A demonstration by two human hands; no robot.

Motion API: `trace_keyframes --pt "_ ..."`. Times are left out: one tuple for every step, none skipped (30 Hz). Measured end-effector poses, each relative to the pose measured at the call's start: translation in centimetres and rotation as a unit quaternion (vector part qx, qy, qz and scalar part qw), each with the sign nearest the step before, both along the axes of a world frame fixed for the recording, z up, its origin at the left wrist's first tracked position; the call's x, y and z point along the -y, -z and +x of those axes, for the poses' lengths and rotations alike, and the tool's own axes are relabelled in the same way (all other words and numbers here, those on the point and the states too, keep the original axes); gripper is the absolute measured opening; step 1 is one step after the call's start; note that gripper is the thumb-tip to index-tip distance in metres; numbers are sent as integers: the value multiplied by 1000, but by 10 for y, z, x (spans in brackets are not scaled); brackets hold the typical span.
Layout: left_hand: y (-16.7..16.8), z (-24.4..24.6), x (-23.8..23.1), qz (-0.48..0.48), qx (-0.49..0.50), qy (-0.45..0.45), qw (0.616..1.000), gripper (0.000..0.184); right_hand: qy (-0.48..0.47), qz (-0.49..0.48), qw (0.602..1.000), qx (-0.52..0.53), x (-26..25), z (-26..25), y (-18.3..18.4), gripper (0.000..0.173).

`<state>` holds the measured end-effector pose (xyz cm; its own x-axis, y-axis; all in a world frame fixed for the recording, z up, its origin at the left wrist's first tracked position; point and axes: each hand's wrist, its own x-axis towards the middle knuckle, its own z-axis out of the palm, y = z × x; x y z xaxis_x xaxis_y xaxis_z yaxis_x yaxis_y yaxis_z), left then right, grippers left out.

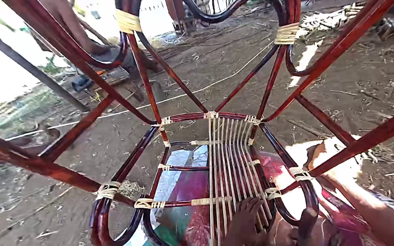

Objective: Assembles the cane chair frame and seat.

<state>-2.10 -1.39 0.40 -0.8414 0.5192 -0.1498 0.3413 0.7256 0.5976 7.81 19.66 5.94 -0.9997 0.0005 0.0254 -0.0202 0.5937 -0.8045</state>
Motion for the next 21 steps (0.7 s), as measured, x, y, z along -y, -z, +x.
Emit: trace_keyframes --pt "-2 0 1 5 19 -6 1000 88 23 -49 999 1 2 2 12 40" --pt "-2 0 -1 7 37 -12 999 82 60 -100 993 -20 5 -3 16 40" --pt "-1 -4 -2 12 46 -20 999 77 87 -148 983 -57 8 -17 10 43" --pt "1 -5 -3 20 50 -26 998 72 101 -198 971 -87 12 -33 -4 47" --pt "5 -4 -4 23 52 -31 998 69 95 -234 963 -98 16 -49 -23 47" --pt "7 -2 -4 21 54 -33 998 66 79 -252 960 -98 21 -66 -40 52" --pt "9 -1 -4 14 54 -33 998 64 66 -264 957 -96 27 -82 -52 52" --pt "10 -1 -4 8 54 -35 998 63 58 -268 957 -91 33 -98 -59 49" --pt "10 0 -5 0 53 -36 998 61 57 -265 959 -86 39 -114 -59 48" --pt "10 1 -6 -4 52 -38 998 59 65 -247 964 -81 43 -127 -53 50" --pt "9 1 -7 -4 50 -39 998 57 74 -216 971 -71 44 -140 -45 52" --pt "9 1 -7 -5 52 -40 998 56 86 -181 978 -58 44 -149 -36 54" --pt "8 1 -7 -9 58 -40 997 56 96 -151 983 -40 42 -154 -27 55" --pt "8 -1 -6 -15 62 -41 997 56 102 -130 986 -25 41 -157 -20 56" --pt "8 -2 -5 -19 66 -39 997 56 107 -116 987 -20 41 -157 -14 57" --pt "9 -2 -5 -19 67 -37 997 55 112 -107 988 -21 41 -156 -9 58" --pt "11 -1 -6 -12 63 -37 997 53 116 -105 987 -24 41 -153 -5 58" --pt "14 1 -6 -7 56 -36 998 52 121 -112 986 -23 39 -152 -4 58" --pt "15 1 -6 -10 53 -34 998 51 129 -127 983 -29 39 -153 -4 57" --pt "15 0 -6 -16 53 -30 998 50 135 -149 979 -29 39 -156 -6 56" --pt "13 -2 -6 -21 58 -28 998 49 137 -165 976 -29 40 -160 -8 55"
